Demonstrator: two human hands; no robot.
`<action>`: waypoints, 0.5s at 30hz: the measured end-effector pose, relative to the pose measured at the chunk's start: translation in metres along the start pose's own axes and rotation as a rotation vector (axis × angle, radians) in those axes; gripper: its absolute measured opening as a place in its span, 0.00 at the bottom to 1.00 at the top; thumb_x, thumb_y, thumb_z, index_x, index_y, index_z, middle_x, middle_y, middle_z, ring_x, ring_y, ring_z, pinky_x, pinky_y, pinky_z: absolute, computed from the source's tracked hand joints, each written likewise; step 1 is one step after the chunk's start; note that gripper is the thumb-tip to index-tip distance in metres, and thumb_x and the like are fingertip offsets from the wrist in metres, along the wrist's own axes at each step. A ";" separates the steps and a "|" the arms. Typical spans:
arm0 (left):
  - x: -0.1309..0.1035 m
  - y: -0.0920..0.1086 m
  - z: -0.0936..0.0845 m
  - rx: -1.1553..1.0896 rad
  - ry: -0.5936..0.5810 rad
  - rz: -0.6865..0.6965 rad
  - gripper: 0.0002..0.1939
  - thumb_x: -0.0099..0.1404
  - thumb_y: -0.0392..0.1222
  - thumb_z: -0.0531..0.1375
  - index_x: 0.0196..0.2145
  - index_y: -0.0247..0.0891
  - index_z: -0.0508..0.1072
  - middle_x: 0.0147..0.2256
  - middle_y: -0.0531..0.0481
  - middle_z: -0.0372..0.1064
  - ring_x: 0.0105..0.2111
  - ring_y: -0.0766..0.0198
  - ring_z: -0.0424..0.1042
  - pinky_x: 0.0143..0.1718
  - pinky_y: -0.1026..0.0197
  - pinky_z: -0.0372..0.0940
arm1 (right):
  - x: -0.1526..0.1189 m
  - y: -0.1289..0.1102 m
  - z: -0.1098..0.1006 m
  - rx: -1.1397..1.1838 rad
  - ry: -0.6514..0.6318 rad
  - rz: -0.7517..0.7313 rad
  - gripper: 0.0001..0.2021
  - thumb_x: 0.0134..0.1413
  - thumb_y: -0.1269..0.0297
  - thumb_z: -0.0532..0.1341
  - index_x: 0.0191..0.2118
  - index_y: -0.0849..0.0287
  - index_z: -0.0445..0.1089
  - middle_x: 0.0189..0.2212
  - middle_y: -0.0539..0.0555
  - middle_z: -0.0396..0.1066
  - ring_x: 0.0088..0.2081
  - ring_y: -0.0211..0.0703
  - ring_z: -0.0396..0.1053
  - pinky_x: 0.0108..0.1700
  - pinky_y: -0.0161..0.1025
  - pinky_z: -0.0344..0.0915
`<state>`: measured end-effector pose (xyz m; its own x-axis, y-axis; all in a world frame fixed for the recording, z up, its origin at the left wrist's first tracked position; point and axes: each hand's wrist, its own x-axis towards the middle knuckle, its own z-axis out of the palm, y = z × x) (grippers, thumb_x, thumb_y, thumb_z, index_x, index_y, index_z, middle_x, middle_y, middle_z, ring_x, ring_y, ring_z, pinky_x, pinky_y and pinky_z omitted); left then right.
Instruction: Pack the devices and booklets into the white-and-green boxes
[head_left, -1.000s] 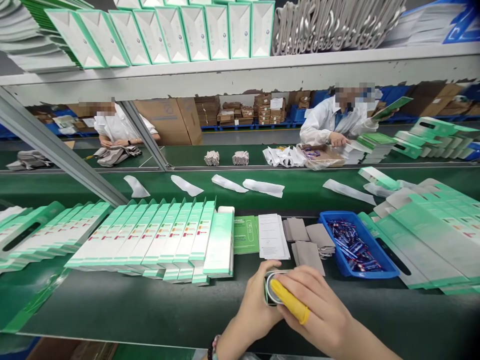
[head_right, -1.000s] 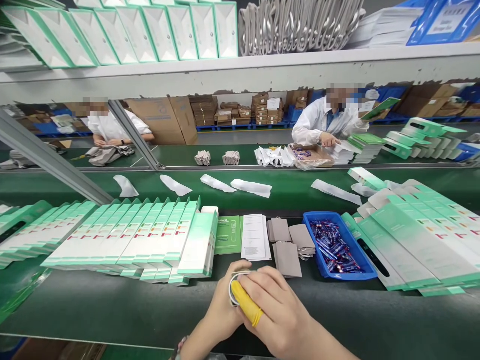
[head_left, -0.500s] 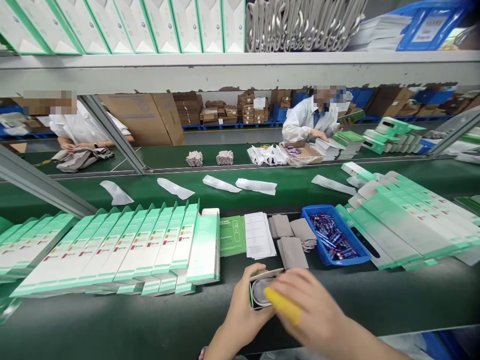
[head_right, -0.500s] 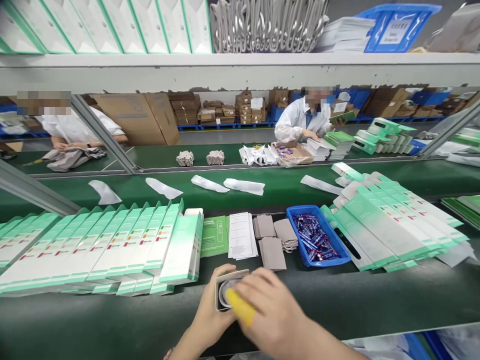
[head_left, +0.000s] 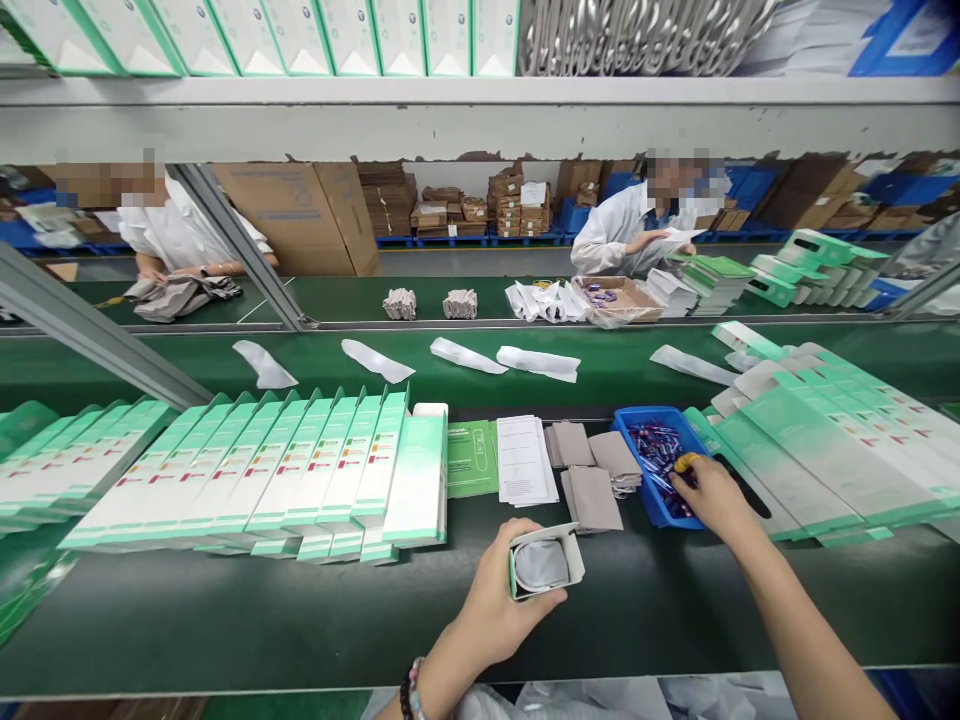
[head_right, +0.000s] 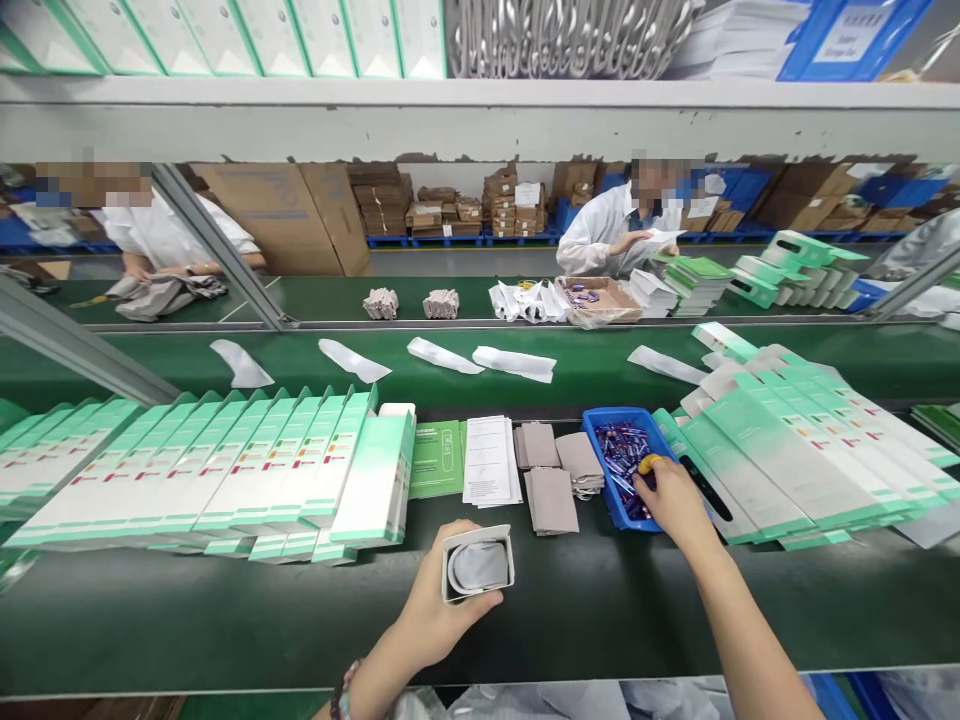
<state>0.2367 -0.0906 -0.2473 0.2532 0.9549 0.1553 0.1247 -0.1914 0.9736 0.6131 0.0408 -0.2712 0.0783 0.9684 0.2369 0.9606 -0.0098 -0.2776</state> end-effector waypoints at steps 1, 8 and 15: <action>0.000 0.001 0.000 -0.001 0.007 0.005 0.27 0.58 0.42 0.68 0.52 0.46 0.63 0.48 0.47 0.66 0.49 0.52 0.67 0.50 0.53 0.62 | 0.002 0.000 0.000 0.023 -0.013 0.000 0.12 0.47 0.52 0.54 0.30 0.56 0.63 0.31 0.64 0.71 0.39 0.60 0.71 0.40 0.49 0.66; 0.000 0.007 0.002 -0.039 0.018 -0.040 0.26 0.57 0.44 0.69 0.51 0.45 0.64 0.48 0.47 0.65 0.47 0.53 0.69 0.48 0.52 0.63 | 0.008 0.005 -0.023 0.194 -0.088 0.057 0.14 0.45 0.48 0.58 0.28 0.56 0.64 0.24 0.58 0.73 0.26 0.53 0.71 0.28 0.45 0.65; 0.004 0.006 0.010 -0.046 0.068 0.040 0.26 0.55 0.43 0.70 0.48 0.43 0.65 0.44 0.49 0.67 0.43 0.56 0.70 0.44 0.56 0.64 | -0.094 -0.148 -0.078 0.640 0.074 -0.145 0.13 0.56 0.56 0.64 0.46 0.52 0.72 0.35 0.51 0.74 0.35 0.45 0.73 0.36 0.38 0.71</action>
<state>0.2479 -0.0902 -0.2424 0.1913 0.9601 0.2039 0.0716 -0.2208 0.9727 0.4840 -0.0683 -0.1798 -0.0002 0.9287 0.3708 0.6162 0.2921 -0.7314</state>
